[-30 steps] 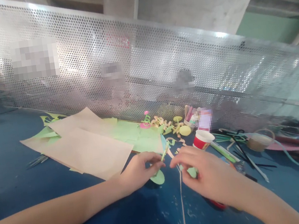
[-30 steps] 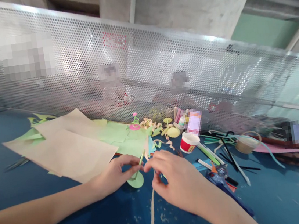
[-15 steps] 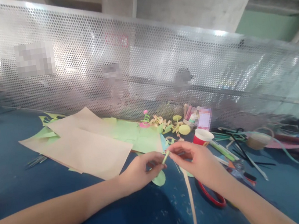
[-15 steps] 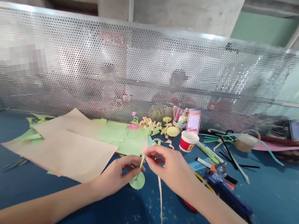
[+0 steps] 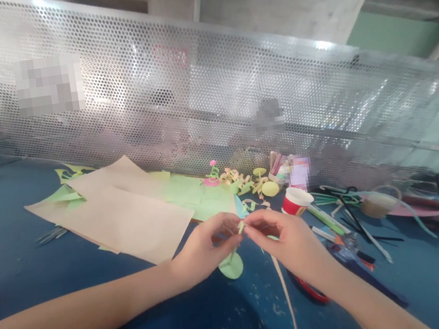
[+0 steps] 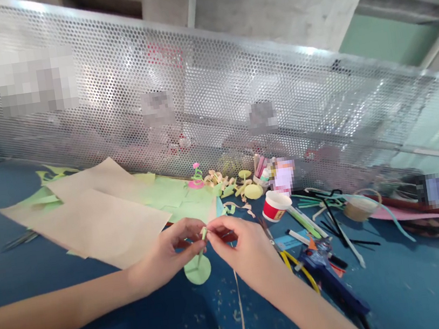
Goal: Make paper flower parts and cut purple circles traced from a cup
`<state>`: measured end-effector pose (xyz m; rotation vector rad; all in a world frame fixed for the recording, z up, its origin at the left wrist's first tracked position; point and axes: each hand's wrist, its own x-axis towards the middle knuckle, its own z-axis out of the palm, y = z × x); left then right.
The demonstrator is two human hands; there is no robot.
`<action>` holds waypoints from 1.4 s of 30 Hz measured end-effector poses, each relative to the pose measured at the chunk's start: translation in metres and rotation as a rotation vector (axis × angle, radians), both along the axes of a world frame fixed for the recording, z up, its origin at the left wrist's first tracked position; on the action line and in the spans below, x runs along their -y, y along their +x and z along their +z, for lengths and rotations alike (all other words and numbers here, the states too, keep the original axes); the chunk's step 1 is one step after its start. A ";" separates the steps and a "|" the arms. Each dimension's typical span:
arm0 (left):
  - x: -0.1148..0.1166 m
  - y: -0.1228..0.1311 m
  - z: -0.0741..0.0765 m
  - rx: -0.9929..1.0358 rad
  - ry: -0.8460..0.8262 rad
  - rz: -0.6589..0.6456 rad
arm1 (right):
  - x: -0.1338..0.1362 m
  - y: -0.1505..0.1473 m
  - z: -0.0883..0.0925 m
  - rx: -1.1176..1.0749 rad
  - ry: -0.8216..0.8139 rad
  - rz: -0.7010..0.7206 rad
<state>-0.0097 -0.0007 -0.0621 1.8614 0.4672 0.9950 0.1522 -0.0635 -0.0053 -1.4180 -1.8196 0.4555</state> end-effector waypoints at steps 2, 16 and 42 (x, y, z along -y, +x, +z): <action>0.000 0.000 -0.001 0.004 -0.010 0.002 | -0.001 0.001 -0.002 0.006 0.005 -0.005; -0.002 0.003 -0.009 0.044 0.005 0.001 | -0.001 0.003 -0.005 -0.042 -0.070 0.019; 0.000 0.000 -0.007 0.018 0.032 0.122 | -0.011 0.009 -0.006 -0.228 -0.205 0.033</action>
